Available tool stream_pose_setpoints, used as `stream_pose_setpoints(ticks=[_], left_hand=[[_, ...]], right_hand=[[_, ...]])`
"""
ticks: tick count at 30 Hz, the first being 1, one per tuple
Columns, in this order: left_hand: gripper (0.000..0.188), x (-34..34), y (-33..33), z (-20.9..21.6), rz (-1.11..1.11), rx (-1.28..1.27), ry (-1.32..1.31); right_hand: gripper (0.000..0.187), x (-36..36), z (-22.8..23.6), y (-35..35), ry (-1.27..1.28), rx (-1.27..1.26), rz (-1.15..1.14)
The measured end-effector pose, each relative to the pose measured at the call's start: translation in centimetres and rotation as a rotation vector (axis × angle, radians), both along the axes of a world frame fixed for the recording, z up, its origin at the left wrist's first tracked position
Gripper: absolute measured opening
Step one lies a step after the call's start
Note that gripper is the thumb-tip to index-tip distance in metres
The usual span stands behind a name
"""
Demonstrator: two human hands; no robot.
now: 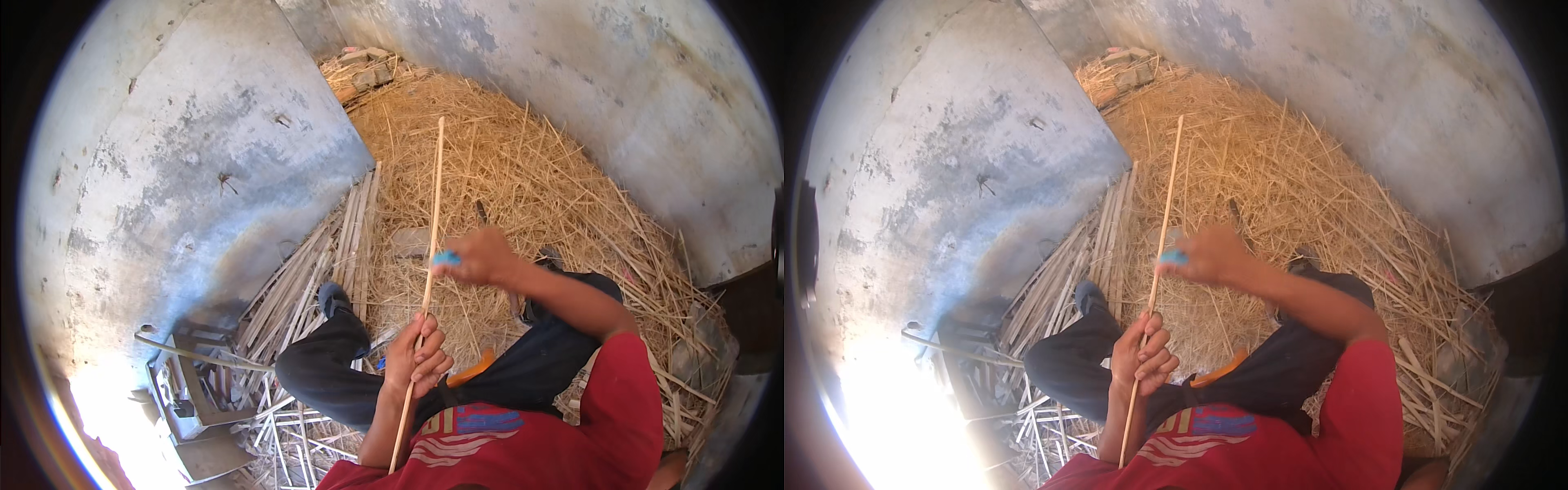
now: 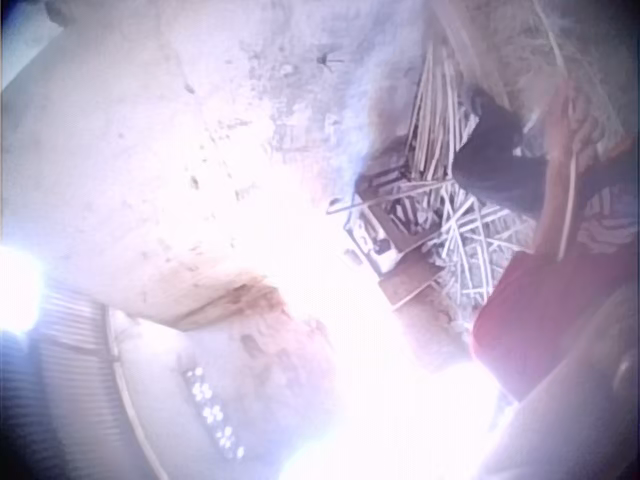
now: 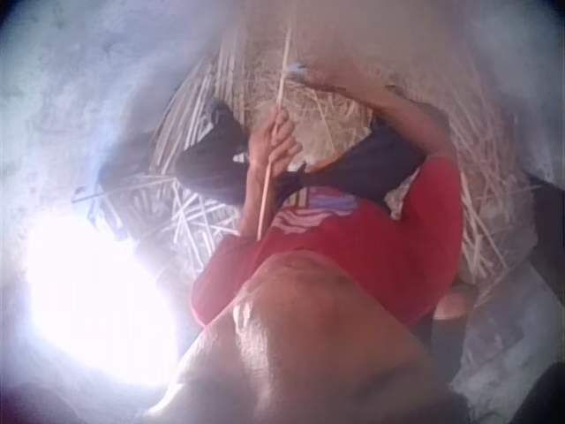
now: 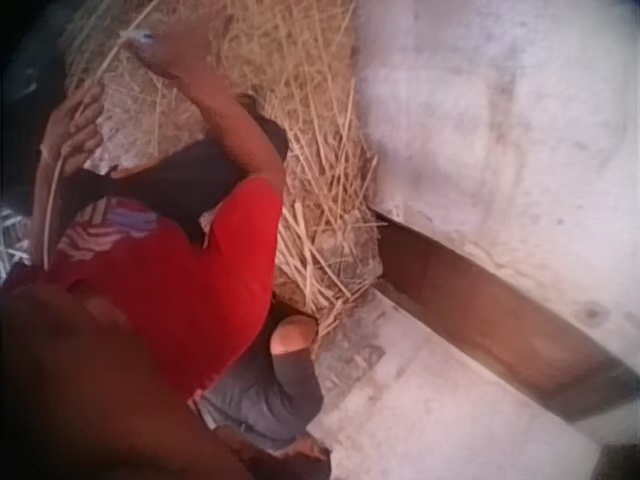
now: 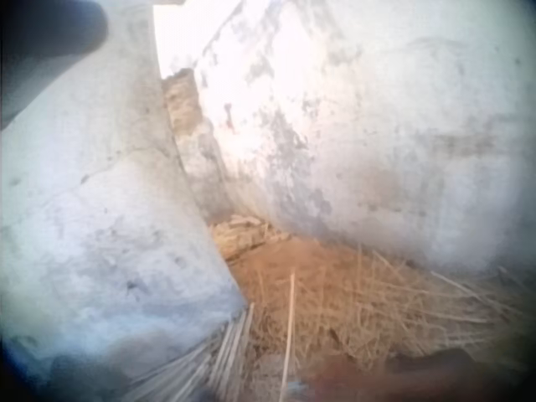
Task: The person sits on a straw-covered floor and uses a small knife to shave the surface of a long bamboo stick. They hold the stick with their left hand and scrape along its length with the knife in their right hand, removing thin strips of material.
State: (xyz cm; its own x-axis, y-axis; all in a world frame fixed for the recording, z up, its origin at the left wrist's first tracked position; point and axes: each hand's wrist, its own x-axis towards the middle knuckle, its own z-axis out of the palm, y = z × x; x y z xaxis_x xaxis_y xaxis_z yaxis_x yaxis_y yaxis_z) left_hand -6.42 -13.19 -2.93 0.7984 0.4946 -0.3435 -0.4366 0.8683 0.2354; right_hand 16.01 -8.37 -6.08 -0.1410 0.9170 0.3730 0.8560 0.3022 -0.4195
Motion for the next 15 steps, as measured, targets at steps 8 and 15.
stream_pose_setpoints(ticks=[8, 15], left_hand=[[0.032, 0.4, 0.3, 0.6, -0.002, -0.038, 0.020], [0.031, 0.3, -0.2, 0.1, -0.014, 0.014, 0.165]], right_hand=[[0.068, 0.8, -0.3, 1.1, -0.100, 0.055, 0.032], [0.066, 1.2, -2.5, 1.6, -0.041, 0.031, -0.060]])
